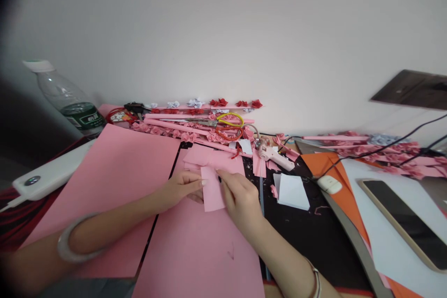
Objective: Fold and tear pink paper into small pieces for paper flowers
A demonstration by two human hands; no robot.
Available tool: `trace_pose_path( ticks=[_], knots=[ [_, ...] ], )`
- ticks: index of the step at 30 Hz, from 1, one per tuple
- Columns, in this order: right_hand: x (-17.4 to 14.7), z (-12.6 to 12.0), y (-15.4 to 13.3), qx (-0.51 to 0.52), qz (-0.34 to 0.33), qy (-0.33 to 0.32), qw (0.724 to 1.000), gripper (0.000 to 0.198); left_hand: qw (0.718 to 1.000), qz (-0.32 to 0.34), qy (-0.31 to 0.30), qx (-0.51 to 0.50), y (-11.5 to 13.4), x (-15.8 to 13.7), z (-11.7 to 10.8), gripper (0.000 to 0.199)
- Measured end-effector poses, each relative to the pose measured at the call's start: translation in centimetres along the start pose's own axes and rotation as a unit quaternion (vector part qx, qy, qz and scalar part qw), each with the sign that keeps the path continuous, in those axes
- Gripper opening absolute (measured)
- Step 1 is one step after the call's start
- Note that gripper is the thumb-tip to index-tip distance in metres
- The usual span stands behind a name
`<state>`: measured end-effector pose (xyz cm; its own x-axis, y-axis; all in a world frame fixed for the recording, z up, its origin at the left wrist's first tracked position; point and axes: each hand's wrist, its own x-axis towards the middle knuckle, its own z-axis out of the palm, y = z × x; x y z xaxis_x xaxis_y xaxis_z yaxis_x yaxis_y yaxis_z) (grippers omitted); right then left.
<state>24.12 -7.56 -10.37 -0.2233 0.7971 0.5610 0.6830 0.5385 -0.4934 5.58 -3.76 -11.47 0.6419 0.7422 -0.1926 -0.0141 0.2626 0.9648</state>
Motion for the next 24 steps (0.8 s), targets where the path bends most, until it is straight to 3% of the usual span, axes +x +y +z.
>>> trace_pose_path(
  ticks=[3,6,12,24],
  knots=[
    [-0.08,0.26,0.39,-0.011,-0.102,-0.020,0.995,0.044,1.000,0.012,0.012,-0.021,-0.18,0.04,-0.21,0.028],
    [-0.10,0.36,0.71,-0.022,-0.152,-0.058,0.987,0.056,0.999,0.021,0.016,-0.032,-0.28,0.12,-0.39,0.027],
    [-0.04,0.17,0.82,-0.034,-0.169,-0.102,0.980,0.061,0.999,0.022,0.021,-0.035,-0.06,0.08,-0.39,0.029],
    [-0.11,0.10,1.02,-0.040,-0.169,-0.126,0.977,0.059,0.995,0.013,-0.008,-0.098,-0.19,0.09,-0.67,0.030]
  ],
)
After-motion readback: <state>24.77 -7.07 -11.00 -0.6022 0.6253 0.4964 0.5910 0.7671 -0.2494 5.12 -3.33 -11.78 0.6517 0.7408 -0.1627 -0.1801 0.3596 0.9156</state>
